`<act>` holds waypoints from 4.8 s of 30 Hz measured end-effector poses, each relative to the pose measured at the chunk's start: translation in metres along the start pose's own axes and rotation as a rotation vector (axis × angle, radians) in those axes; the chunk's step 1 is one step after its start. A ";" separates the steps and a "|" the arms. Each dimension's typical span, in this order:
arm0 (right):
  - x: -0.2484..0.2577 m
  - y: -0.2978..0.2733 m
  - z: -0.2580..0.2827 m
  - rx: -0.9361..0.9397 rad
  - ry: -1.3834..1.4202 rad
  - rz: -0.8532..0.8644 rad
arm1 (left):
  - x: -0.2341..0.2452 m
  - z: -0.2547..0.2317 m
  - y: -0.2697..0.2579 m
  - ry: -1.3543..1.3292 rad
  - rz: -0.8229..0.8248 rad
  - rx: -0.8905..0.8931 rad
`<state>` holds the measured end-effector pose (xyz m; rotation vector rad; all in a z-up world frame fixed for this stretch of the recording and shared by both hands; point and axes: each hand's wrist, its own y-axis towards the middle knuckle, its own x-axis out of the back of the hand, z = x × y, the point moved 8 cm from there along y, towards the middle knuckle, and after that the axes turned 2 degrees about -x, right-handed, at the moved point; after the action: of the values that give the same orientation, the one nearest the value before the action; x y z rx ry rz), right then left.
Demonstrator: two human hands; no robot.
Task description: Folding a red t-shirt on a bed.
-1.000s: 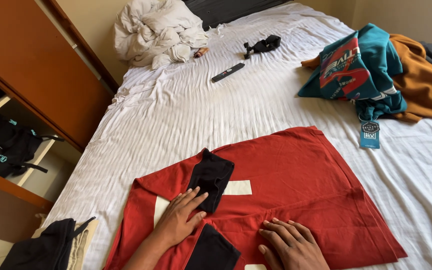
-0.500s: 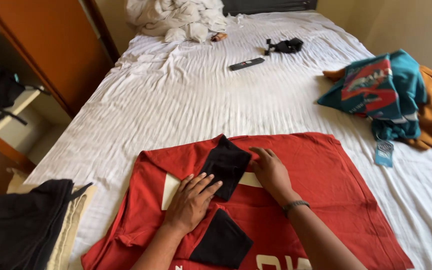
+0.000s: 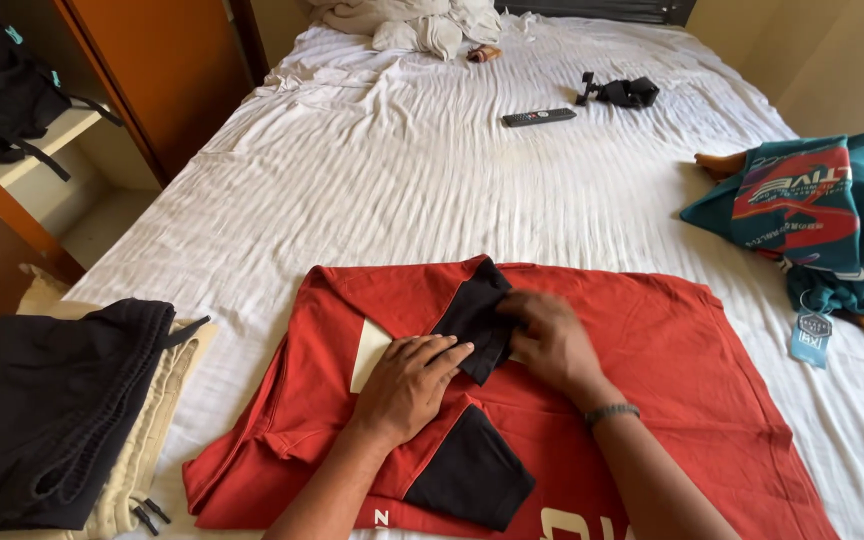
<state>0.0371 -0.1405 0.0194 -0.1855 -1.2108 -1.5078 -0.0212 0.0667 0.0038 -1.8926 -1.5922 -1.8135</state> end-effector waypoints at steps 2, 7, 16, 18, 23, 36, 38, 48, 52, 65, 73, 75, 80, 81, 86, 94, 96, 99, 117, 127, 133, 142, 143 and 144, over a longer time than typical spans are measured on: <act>-0.002 -0.006 0.027 0.122 -0.016 0.133 | 0.002 0.002 0.000 0.008 -0.040 0.009; -0.010 -0.018 0.067 0.284 -0.037 0.350 | 0.009 0.005 -0.003 -0.012 -0.107 0.025; -0.020 -0.017 0.015 0.140 -0.220 0.135 | 0.004 0.008 -0.010 0.059 -0.183 -0.051; -0.009 -0.016 0.020 0.144 -0.127 0.039 | 0.001 0.011 -0.008 0.046 -0.158 -0.029; -0.012 -0.021 0.028 0.257 -0.069 0.073 | 0.024 -0.011 0.003 0.094 -0.210 -0.085; -0.008 -0.017 -0.010 -0.008 -0.101 -0.081 | 0.023 -0.014 0.004 -0.015 -0.053 -0.043; -0.011 -0.017 -0.029 -0.083 0.000 -0.100 | 0.029 -0.015 0.008 -0.058 -0.147 -0.049; -0.021 -0.015 -0.045 -0.303 0.283 0.038 | -0.016 -0.071 0.014 0.252 0.062 0.231; -0.021 -0.016 -0.054 -0.337 0.378 0.033 | -0.020 -0.067 0.005 0.228 0.041 0.290; -0.012 -0.012 -0.030 -0.241 0.211 0.038 | 0.019 -0.056 -0.007 0.029 0.091 0.455; -0.002 -0.019 -0.020 -0.271 0.163 -0.052 | 0.016 -0.051 -0.013 -0.055 0.061 0.255; -0.007 -0.020 -0.023 -0.221 0.130 -0.051 | 0.009 -0.050 -0.015 -0.079 0.106 0.199; -0.011 -0.021 -0.019 -0.063 0.007 -0.030 | 0.009 -0.042 -0.018 -0.075 0.097 0.184; -0.009 -0.019 -0.015 -0.031 0.006 -0.030 | 0.012 -0.043 -0.016 -0.043 0.036 0.106; -0.003 -0.018 0.031 0.193 0.007 0.124 | 0.044 -0.051 0.012 -0.052 -0.186 0.033; -0.017 -0.025 0.023 0.211 -0.063 0.145 | 0.018 0.012 0.059 -0.247 0.237 0.359; -0.018 -0.023 0.018 0.079 -0.063 0.155 | 0.015 0.015 0.052 -0.211 0.377 0.235; -0.017 -0.019 0.013 0.003 -0.085 0.156 | 0.030 0.035 0.028 -0.124 0.270 0.104; -0.062 -0.006 -0.020 -0.002 -0.071 -0.034 | 0.056 0.135 0.005 0.118 -0.292 0.396; -0.061 0.011 -0.041 -0.622 -0.073 0.036 | 0.049 0.164 0.007 0.049 -0.433 0.406; -0.040 0.006 -0.016 -0.446 0.037 -0.096 | 0.042 0.155 0.002 0.066 -0.451 0.357; -0.046 0.019 -0.020 -0.480 0.114 -0.113 | 0.053 0.147 0.001 0.169 -0.457 0.473; -0.043 0.020 -0.019 -0.477 0.054 -0.123 | 0.052 0.146 0.001 0.181 -0.465 0.457; -0.041 0.021 -0.018 -0.474 -0.006 -0.132 | 0.052 0.145 0.001 0.193 -0.473 0.440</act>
<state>0.0771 -0.1237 -0.0044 -0.4313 -0.8660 -1.8958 0.0678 0.1928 0.0008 -1.1894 -2.2626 -1.5331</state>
